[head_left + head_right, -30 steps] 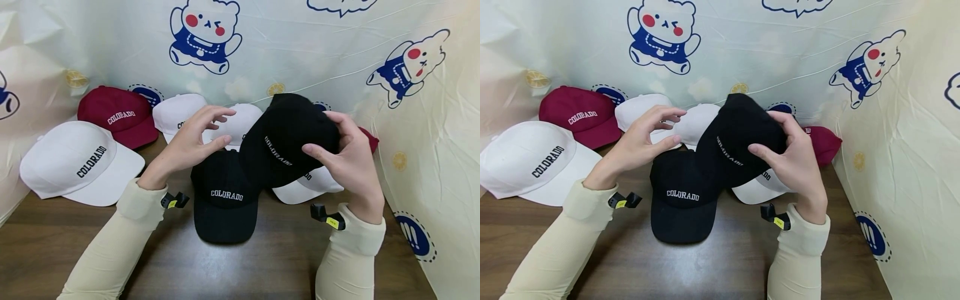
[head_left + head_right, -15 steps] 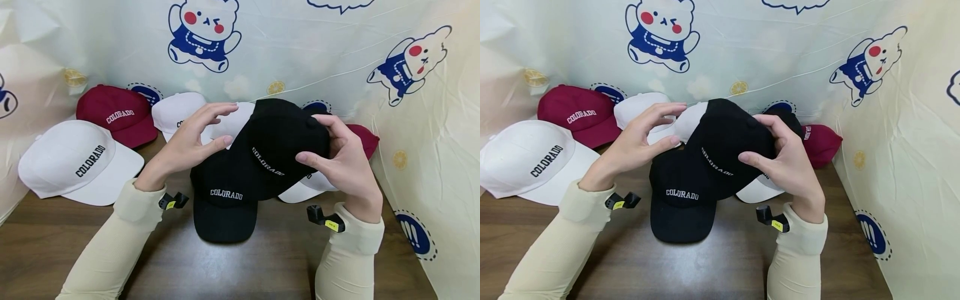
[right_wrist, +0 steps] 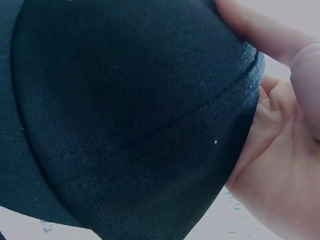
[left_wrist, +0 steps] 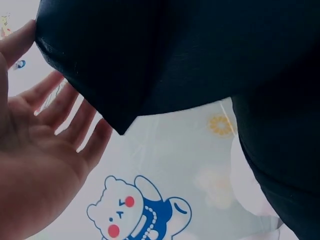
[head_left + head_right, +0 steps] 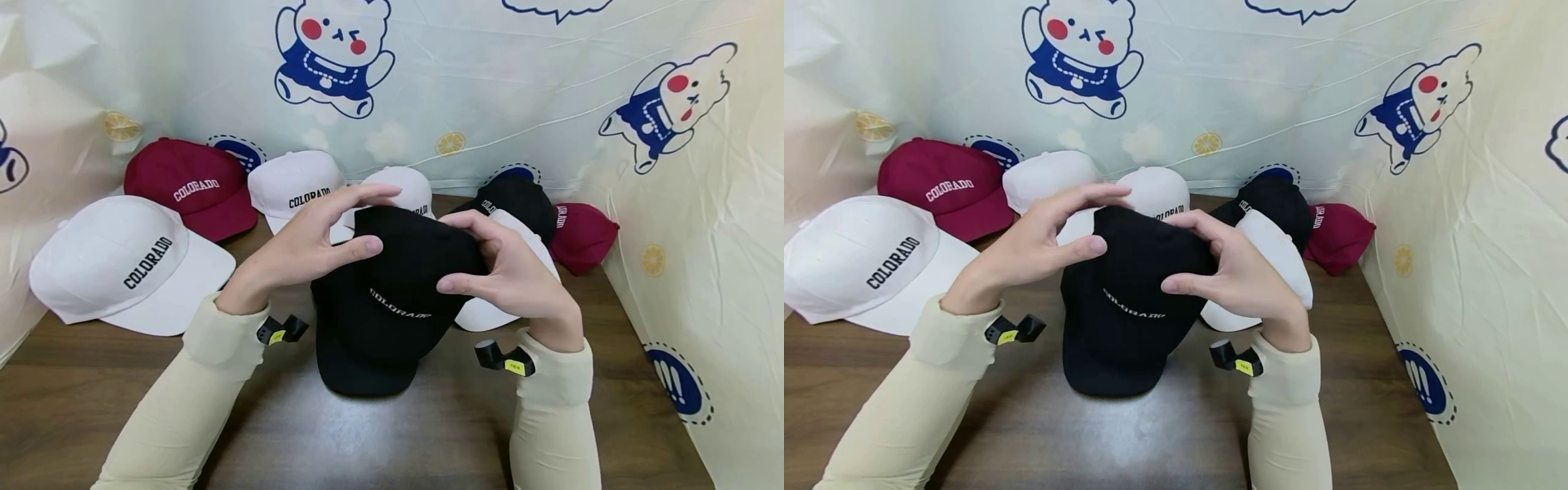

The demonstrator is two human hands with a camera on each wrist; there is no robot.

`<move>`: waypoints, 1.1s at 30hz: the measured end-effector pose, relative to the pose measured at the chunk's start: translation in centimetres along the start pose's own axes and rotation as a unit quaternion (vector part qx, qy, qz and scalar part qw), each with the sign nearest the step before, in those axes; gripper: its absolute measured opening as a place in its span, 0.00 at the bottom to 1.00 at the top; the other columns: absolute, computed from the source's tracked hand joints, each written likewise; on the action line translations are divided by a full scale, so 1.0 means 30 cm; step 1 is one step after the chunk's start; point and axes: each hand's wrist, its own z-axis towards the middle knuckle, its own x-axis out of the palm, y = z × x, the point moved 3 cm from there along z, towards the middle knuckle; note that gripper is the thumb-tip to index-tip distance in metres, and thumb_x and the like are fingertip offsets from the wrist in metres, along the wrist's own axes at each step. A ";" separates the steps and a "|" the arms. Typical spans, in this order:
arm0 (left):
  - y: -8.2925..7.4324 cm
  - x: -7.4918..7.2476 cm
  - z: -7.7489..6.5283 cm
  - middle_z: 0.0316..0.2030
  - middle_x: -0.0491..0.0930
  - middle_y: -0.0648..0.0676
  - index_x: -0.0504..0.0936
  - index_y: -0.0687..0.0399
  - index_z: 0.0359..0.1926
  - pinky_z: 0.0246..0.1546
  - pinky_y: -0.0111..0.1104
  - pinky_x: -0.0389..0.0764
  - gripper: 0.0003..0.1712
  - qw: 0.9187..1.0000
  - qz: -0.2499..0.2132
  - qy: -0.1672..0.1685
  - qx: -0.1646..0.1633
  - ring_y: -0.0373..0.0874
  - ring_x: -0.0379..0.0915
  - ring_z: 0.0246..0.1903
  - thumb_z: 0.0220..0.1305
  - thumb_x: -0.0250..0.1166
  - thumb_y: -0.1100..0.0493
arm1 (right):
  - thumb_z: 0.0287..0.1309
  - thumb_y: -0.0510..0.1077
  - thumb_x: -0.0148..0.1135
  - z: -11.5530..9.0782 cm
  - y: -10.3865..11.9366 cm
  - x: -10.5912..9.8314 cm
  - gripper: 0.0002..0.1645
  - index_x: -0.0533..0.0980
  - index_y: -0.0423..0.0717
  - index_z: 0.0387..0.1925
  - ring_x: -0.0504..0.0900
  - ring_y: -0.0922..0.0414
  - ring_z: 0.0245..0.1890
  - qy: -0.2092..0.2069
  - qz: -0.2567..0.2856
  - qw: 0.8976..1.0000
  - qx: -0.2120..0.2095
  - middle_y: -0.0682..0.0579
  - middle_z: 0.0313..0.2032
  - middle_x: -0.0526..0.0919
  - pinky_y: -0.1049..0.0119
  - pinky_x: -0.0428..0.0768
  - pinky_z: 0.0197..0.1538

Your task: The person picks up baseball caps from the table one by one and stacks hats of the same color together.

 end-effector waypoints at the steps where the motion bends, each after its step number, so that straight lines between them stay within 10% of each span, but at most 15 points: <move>1: 0.001 0.000 -0.001 0.57 0.73 0.49 0.70 0.57 0.62 0.60 0.43 0.63 0.28 1.000 -0.007 0.010 0.000 0.39 0.64 0.57 0.61 0.64 0.65 | 0.44 0.24 0.69 0.004 -0.009 0.005 0.38 0.69 0.47 0.57 0.80 0.48 0.40 0.008 0.011 1.000 0.002 0.48 0.44 0.79 0.58 0.81 0.43; 13: 0.044 0.001 -0.011 0.34 0.78 0.52 0.74 0.56 0.42 0.41 0.38 0.72 0.12 0.985 -0.141 0.096 -0.018 0.47 0.70 0.39 0.60 0.64 0.69 | 0.46 0.22 0.66 0.021 -0.029 0.021 0.35 0.68 0.42 0.57 0.79 0.46 0.42 0.064 0.054 0.996 0.003 0.45 0.46 0.78 0.56 0.81 0.43; 33: 0.171 -0.019 -0.041 0.42 0.75 0.64 0.71 0.61 0.48 0.41 0.38 0.78 0.10 0.951 -0.263 0.063 -0.150 0.57 0.72 0.44 0.68 0.58 0.63 | 0.61 0.34 0.60 0.009 -0.166 -0.071 0.23 0.68 0.48 0.57 0.76 0.50 0.37 0.069 -0.017 0.996 0.054 0.47 0.36 0.79 0.63 0.75 0.41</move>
